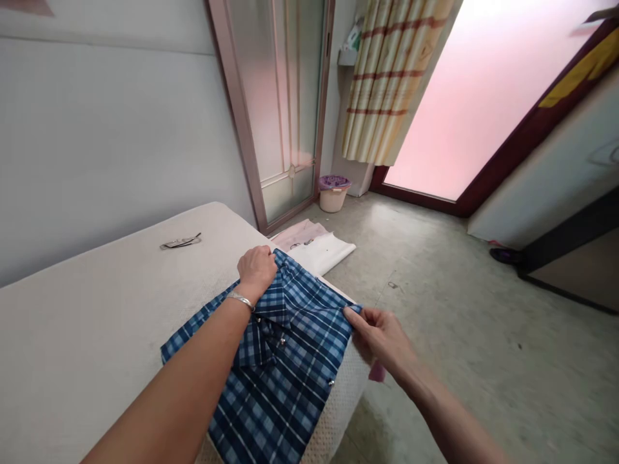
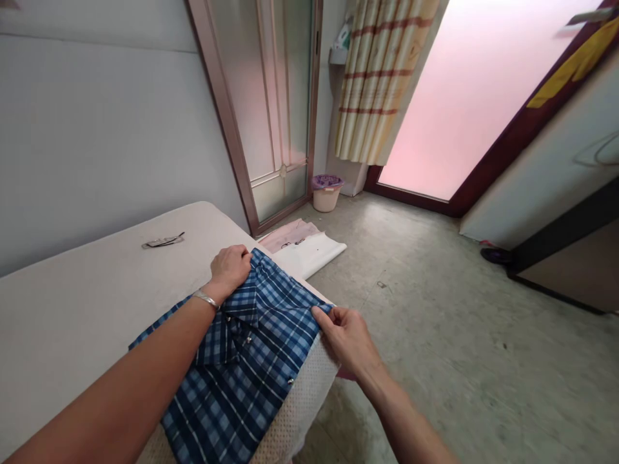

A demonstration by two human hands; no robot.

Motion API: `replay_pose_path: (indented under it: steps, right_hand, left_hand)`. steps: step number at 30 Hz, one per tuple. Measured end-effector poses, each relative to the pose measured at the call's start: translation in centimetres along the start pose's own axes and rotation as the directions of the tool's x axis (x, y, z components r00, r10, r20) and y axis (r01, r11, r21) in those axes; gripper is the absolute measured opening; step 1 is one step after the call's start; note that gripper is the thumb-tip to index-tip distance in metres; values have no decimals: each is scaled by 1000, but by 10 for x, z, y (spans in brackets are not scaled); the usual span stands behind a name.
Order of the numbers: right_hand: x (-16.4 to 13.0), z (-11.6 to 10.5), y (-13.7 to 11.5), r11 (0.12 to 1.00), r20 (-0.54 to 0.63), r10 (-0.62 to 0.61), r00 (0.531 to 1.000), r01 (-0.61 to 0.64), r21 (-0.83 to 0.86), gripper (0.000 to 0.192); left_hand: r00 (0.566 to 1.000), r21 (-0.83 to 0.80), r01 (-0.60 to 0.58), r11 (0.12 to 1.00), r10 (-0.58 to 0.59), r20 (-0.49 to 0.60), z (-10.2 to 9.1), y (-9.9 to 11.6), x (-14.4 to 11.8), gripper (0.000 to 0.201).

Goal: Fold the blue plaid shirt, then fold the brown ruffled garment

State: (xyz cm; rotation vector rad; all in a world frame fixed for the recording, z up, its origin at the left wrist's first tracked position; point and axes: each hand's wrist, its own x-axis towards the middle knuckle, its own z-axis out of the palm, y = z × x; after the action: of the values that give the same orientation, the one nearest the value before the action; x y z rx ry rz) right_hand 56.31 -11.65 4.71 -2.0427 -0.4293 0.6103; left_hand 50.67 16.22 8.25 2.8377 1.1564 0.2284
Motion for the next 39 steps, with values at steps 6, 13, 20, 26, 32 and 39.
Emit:
replay_pose_path:
  steps: [6,13,20,26,32,39]
  right_hand:
    - [3,9,12,995,-73,-100,992,99,-8,48]
    - [1,9,18,986,-105,-132,986,120,-114,48]
    - [-9,-2,4,892,-83,-179,980,126,-435,48]
    - [-25,12,-37,485,-109,-614,781,265,-833,51]
    - [-12,68,-26,479,218,-513,830,488,-730,89]
    - [-16,65,-22,509,240,-363,901,407,-758,94]
  left_hand:
    - [1000,0,16,1000,-16,8,5,-6,8,34]
    - [998,-23,52,998,-51,28,16,-13,11,36]
    - [990,-87,87,992,-95,-101,2,-18,7,35]
    - [936,25,-294,955,293,-196,11,-16,-37,57]
    - [952,3,-305,952,305,-40,44,-21,-51,66]
    - [960,-96,-265,959,272,65,31,-24,-45,65]
